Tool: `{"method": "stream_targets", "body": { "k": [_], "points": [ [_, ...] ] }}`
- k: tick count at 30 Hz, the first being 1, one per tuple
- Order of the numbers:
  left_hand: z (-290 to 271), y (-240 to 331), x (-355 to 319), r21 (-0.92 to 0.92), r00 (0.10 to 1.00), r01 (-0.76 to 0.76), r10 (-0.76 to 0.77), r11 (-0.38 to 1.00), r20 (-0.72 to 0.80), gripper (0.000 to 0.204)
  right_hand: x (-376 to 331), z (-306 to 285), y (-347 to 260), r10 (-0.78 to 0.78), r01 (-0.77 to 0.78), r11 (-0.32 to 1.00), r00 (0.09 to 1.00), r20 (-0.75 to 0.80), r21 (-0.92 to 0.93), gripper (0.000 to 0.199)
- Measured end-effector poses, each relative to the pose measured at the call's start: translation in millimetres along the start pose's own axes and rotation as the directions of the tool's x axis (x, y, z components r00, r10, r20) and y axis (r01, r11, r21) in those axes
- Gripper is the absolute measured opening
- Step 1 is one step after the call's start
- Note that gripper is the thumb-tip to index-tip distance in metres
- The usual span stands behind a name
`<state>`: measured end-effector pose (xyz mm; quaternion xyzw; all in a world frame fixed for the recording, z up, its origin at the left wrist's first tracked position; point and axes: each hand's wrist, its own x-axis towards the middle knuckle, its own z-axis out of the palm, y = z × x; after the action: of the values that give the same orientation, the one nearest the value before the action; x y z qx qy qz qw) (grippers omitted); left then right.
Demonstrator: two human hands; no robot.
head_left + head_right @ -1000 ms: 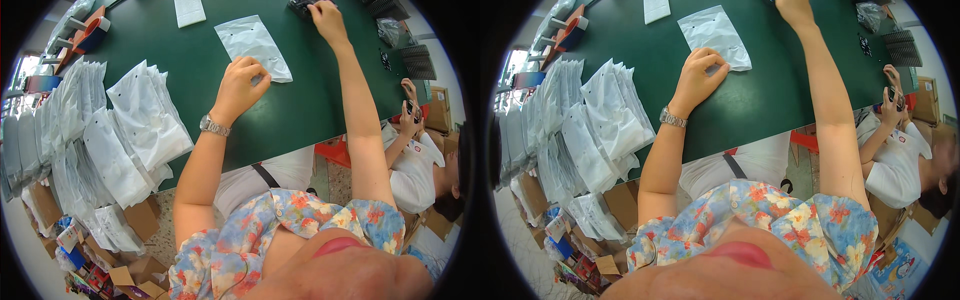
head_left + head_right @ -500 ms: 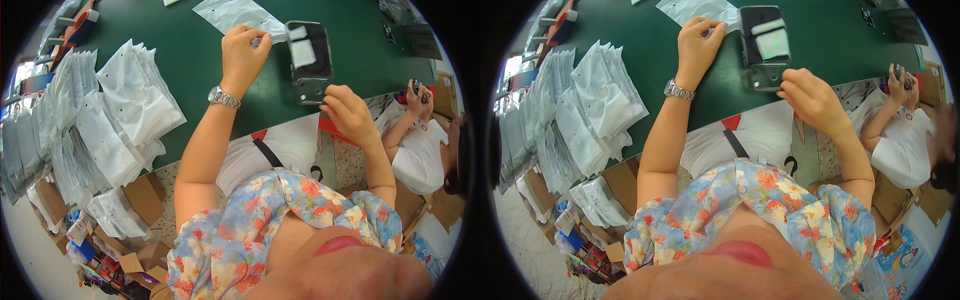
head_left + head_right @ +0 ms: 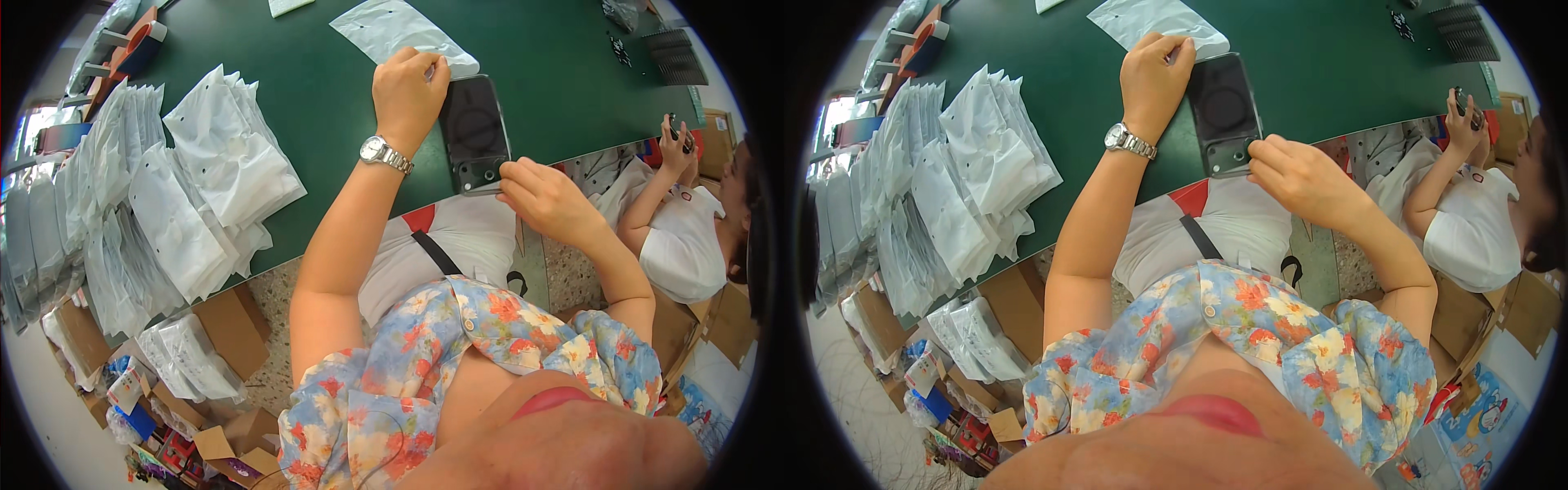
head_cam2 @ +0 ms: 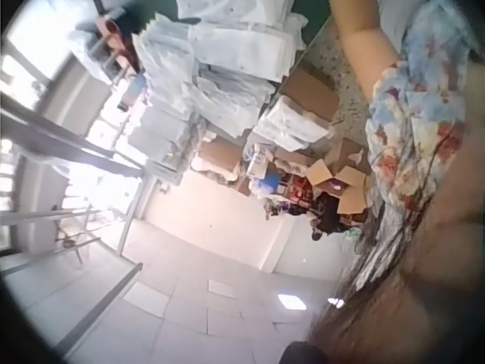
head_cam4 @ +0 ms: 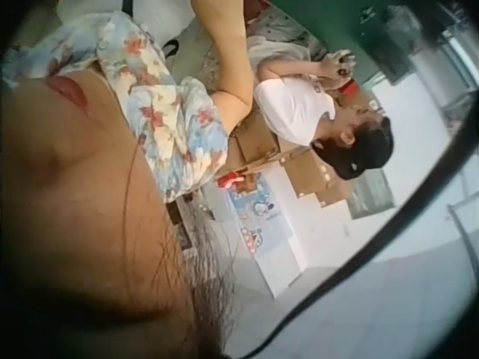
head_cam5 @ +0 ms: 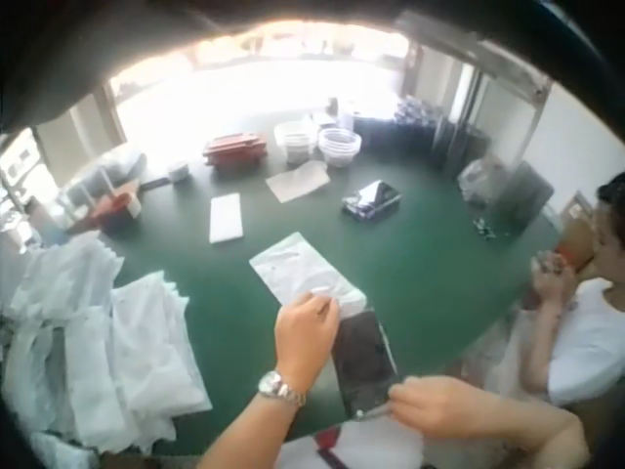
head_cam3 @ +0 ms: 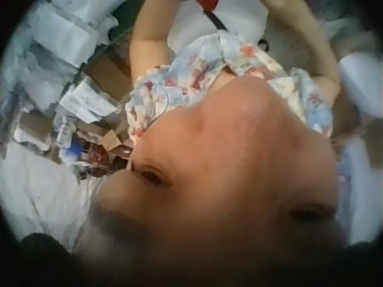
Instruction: The person packs phone cases into individual plastic pouches, stacks the wrapped cases, and packs stacks of them into larger plastic bags by hand.
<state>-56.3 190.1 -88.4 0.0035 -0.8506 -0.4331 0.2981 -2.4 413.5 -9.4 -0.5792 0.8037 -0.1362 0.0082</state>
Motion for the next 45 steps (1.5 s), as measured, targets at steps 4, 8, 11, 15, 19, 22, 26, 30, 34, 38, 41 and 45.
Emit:
{"method": "stream_targets", "body": {
  "k": [4, 8, 11, 15, 19, 22, 26, 30, 34, 38, 41, 45],
  "points": [
    [-1.3, 3.4, -1.2, 0.031, 0.999, -0.031, 0.030, 0.999, 0.012, 0.016, 9.0, 3.1, -1.5, -0.026, 0.027, 0.999, 1.000, -0.009, 0.039, 0.018],
    [-2.2, 2.8, -4.6, 0.063, 0.995, -0.099, 0.098, 0.993, 0.029, 0.014, 13.0, -1.2, 8.5, 0.027, -0.025, 0.999, 0.999, -0.046, 0.036, 0.018],
    [0.5, 0.9, -3.5, 0.070, 0.985, -0.167, 0.164, 0.983, 0.044, 0.013, 14.6, -2.8, 11.9, -0.001, 0.003, 0.998, 1.000, -0.027, 0.063, 0.019],
    [-5.2, 2.8, -2.6, 0.061, 0.976, -0.208, 0.203, 0.976, 0.079, 0.012, 19.7, -3.1, 15.9, -0.026, 0.021, 0.995, 0.999, 0.041, 0.102, 0.018],
    [-15.2, 2.6, -1.4, 0.044, 0.968, -0.221, 0.214, 0.974, 0.129, 0.010, 22.0, -0.7, 35.7, 0.012, -0.007, 0.995, 0.998, -0.059, 0.096, 0.016],
    [-20.8, 5.4, 1.7, 0.045, 0.957, -0.240, 0.228, 0.970, 0.182, 0.010, 34.4, 1.5, 49.1, -0.002, 0.005, 1.000, 0.987, -0.158, 0.018, 0.017],
    [-22.2, 8.2, 2.8, 0.035, 0.918, -0.335, 0.318, 0.941, 0.236, 0.008, 58.5, 10.5, 74.9, -0.060, 0.029, 0.996, 0.929, -0.365, -0.088, 0.019],
    [-23.1, 13.2, 6.7, -0.003, 0.904, -0.313, 0.298, 0.950, 0.307, 0.006, 79.4, 46.6, 117.1, 0.015, 0.019, 0.997, 0.889, -0.457, 0.070, 0.025],
    [-40.3, 6.3, 18.6, -0.058, 0.919, -0.043, 0.062, 0.997, 0.388, 0.008, 107.7, 55.0, 128.1, 0.067, 0.044, 0.967, 0.905, -0.420, 0.249, 0.029],
    [-40.6, -8.5, 67.1, 0.123, 0.999, 0.015, -0.019, 0.992, 0.027, 0.010, 104.0, 58.8, 140.4, 0.054, 0.063, 0.966, 0.900, -0.432, 0.252, 0.025],
    [-32.8, -66.2, 128.2, 0.469, 0.960, -0.016, 0.145, 0.883, -0.240, 0.033, 103.4, 64.8, 143.2, 0.111, 0.040, 0.946, 0.891, -0.439, 0.322, 0.020],
    [-17.8, -139.9, 168.7, 0.802, 0.929, 0.235, 0.116, 0.548, -0.352, 0.054, 104.2, 73.9, 146.0, 0.227, -0.053, 0.925, 0.871, -0.435, 0.377, 0.014]
  ]
}}
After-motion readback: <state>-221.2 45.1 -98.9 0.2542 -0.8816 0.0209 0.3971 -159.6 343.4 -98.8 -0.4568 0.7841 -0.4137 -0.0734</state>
